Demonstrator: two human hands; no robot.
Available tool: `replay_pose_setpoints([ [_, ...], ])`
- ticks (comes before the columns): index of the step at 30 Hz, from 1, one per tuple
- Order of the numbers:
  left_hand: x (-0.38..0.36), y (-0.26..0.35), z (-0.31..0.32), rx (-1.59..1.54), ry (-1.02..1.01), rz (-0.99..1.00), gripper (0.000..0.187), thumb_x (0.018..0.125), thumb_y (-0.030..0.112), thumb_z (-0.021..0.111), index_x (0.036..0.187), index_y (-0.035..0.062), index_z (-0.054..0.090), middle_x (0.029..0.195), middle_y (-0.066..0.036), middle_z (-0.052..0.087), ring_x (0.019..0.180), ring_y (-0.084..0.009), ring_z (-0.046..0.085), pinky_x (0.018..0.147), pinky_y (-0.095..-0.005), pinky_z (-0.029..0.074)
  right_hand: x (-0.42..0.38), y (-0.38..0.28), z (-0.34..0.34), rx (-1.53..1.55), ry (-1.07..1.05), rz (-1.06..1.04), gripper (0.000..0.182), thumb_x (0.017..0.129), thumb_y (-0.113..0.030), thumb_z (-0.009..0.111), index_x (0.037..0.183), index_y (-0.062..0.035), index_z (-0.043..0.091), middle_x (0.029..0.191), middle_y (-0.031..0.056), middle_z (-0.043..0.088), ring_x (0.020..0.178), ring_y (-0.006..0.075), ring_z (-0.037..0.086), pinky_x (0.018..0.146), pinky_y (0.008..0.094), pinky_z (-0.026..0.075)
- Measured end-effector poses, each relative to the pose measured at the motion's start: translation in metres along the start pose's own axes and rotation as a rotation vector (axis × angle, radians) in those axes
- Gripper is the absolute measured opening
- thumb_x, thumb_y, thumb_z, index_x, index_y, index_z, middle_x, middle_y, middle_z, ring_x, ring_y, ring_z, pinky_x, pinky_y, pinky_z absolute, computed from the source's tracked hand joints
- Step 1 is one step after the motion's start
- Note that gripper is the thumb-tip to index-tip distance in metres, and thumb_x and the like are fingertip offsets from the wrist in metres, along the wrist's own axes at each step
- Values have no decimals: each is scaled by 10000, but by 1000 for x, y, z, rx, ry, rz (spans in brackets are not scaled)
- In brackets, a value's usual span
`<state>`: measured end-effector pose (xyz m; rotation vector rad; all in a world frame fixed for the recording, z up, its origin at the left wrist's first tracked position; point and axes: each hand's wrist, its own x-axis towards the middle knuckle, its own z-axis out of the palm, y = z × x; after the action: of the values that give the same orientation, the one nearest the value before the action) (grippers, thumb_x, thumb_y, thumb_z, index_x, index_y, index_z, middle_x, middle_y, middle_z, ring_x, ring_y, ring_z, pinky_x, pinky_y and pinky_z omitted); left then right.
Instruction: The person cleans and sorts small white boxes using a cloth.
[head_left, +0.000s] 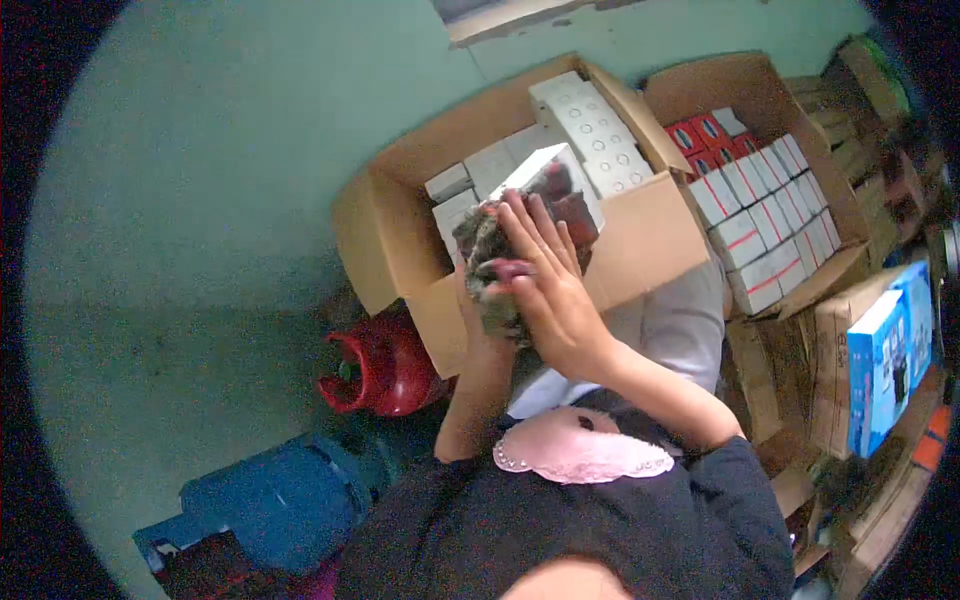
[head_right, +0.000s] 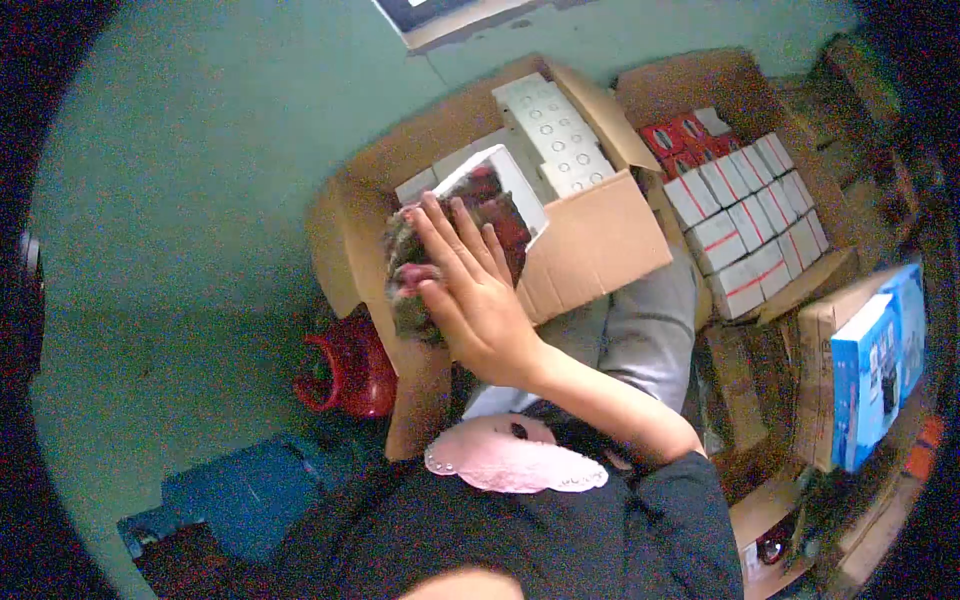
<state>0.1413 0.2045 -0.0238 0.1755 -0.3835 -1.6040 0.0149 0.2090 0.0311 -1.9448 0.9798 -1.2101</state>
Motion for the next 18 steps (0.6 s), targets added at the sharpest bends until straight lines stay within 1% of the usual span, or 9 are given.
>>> replay_pose_setpoints([
  [1,-7,-13,7,-173,-25,0,444,1021,392,389,1245,38,534,1215,-138,594,1089,-239,597,960,-359,478,-2,-2,1,-27,59,1,544,1005,-277,347,1495,-57,263,1558,185,205,1449,369,143,1157,430,136],
  [2,-14,-18,17,-5,55,36,440,1024,394,380,1225,37,539,1197,-132,598,1081,-236,596,951,-352,477,-2,2,-1,-10,121,16,543,1013,-293,323,1494,-49,258,1564,169,197,1453,352,133,1163,420,113],
  [4,-25,-22,51,455,252,130,436,1029,401,363,1182,36,546,1147,-116,598,1053,-222,588,925,-336,472,1,10,-5,33,246,53,547,1028,-324,275,1492,-34,248,1575,138,182,1462,317,113,1173,402,68],
  [6,-32,-26,81,1033,467,254,439,1034,413,348,1136,37,549,1085,-96,593,1014,-197,575,889,-317,465,4,31,-17,22,351,-39,489,1026,-206,301,1477,-22,264,1547,214,205,1441,385,155,1170,452,114],
  [10,-42,-40,96,712,463,332,478,1035,458,314,1176,31,477,1085,-99,539,979,-166,525,867,-318,436,-7,87,-14,-61,488,-148,475,1034,-184,277,1462,23,255,1529,246,222,1431,412,164,1171,463,118],
  [11,-43,-36,85,962,360,392,475,1034,466,305,1181,39,451,1096,-107,526,996,-181,526,874,-330,433,-10,97,-12,-84,510,-182,472,1035,-180,273,1457,33,256,1524,255,226,1428,421,165,1171,467,118],
  [14,-28,-47,103,621,634,391,489,1030,486,300,1150,39,459,1083,-110,523,997,-184,527,857,-325,437,-19,45,-8,-151,422,-6,487,1022,-148,311,1458,46,217,1514,276,226,1415,462,158,1165,503,110],
  [16,-27,-41,30,981,456,284,507,1024,505,299,1134,39,464,1108,-115,518,1017,-184,527,870,-338,444,-24,14,-5,71,323,50,534,1002,-166,381,1454,58,206,1501,299,226,1407,480,161,1157,519,108],
  [18,-21,-40,25,861,350,267,500,1029,474,314,1182,20,457,1079,-111,578,991,-197,579,871,-338,479,-23,-7,-5,136,317,42,594,977,-193,451,1447,73,203,1492,323,220,1401,495,158,1150,532,104],
])
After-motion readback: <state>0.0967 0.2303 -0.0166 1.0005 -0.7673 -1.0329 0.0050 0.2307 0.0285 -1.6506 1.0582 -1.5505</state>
